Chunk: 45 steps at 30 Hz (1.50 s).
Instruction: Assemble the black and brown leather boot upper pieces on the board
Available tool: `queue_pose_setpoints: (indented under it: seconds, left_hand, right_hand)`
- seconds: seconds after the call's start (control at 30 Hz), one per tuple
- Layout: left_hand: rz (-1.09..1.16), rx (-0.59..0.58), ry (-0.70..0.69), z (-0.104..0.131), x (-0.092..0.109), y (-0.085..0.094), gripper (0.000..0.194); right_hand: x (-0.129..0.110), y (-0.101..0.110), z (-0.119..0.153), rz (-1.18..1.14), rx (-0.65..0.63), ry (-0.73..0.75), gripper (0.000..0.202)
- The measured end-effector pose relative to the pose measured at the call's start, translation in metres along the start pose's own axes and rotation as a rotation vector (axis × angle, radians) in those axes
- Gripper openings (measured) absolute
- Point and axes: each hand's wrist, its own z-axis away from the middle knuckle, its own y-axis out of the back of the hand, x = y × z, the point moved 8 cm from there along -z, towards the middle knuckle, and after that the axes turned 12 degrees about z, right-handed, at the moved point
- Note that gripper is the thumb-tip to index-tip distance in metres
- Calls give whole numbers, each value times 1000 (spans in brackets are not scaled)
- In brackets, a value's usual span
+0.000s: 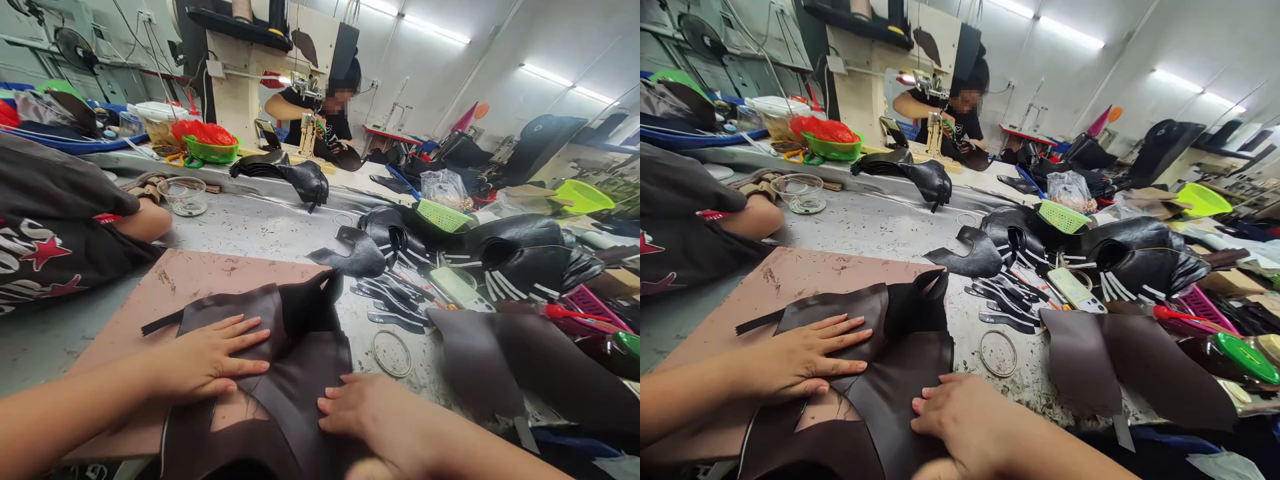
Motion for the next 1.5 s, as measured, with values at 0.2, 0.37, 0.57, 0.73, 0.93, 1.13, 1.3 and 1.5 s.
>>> queue_pose_setpoints:
  seconds: [0.2, 0.37, 0.57, 0.73, 0.93, 1.13, 1.3, 1.5]
  left_hand:
    - [-36, -44, 43, -1, 2, -1, 50]
    - [-7, -73, -95, -1, -3, 5, 55]
    - [12, -85, -170, -1, -6, 11, 50]
    - [7, -90, -127, -2, -6, 10, 45]
    - [-15, 56, -1, 13, -11, -10, 49]
    - [-126, 288, 199, 36, 2, -44, 62]
    - [-153, 211, 277, 34, 17, -39, 71]
    - [-59, 147, 28, 18, 32, -14, 65]
  right_hand:
    - [-3, -1, -49, 262, 495, -364, 16]
    - [-20, -5, -45, 237, 823, -157, 23]
    - [-20, 2, -43, 346, 784, -152, 28]
    - [-17, -12, -48, 361, 562, -160, 46]
    - [-18, -15, -37, 293, 595, -103, 33]
    - [-6, -26, -43, 178, 460, -193, 44]
    - [-7, -33, -48, 164, 280, -197, 51]
    - [-7, -34, -49, 177, 257, -201, 51]
